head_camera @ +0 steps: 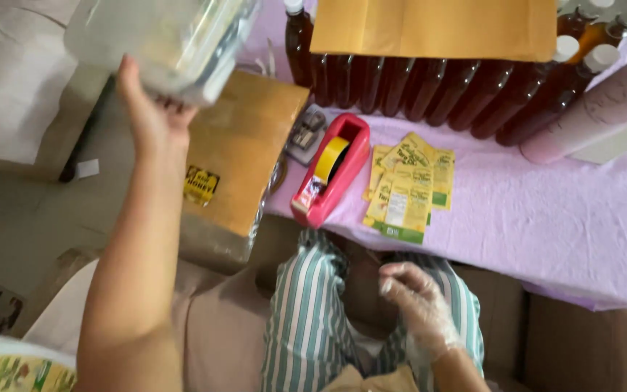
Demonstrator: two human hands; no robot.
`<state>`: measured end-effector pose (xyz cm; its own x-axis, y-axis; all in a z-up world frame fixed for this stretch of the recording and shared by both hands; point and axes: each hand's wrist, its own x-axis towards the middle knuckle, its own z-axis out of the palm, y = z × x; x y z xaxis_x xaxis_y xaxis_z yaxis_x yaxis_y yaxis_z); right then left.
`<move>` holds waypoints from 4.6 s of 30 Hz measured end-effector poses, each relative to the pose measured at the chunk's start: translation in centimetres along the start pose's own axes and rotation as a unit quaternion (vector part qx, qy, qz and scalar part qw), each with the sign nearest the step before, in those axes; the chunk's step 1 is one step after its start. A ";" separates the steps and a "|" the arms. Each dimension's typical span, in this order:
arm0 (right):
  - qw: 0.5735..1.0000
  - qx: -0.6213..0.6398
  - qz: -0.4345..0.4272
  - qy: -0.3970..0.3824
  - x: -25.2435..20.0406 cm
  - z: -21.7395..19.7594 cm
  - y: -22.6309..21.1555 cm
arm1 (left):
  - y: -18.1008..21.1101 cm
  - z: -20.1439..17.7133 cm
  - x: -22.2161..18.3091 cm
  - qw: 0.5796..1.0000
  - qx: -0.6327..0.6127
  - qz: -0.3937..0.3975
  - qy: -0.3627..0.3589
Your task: Sorting food packets into a container and organizing shipping envelopes at a packing station.
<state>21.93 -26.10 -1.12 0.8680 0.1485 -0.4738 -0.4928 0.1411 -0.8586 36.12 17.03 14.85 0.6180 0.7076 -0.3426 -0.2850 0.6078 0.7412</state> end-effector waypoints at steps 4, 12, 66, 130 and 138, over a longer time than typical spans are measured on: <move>0.994 -0.039 0.090 -0.037 -0.7 1.7 -3.7 | -3.5 5.4 6.7 0.997 0.042 0.045 0.042; 0.981 -0.057 0.178 -0.055 -0.8 1.3 -4.8 | -9.9 9.5 13.0 0.993 0.102 0.026 0.057; 0.933 0.256 -0.253 -0.021 0.4 -1.9 -4.6 | -22.5 -3.5 -32.4 0.611 0.365 0.533 -0.458; 0.921 0.257 -0.175 -0.233 -5.5 -2.8 -3.7 | -16.9 -4.8 -29.0 0.828 0.223 0.145 -0.494; 0.926 0.237 -0.187 -0.228 -5.6 -2.6 -5.2 | -15.8 -3.6 -29.5 0.795 0.250 0.199 -0.515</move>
<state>19.77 -30.20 5.46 0.9204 0.3858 0.0639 -0.2287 0.6638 -0.7121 19.76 -12.15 11.17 0.8981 -0.0195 0.4394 -0.4394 0.0079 0.8983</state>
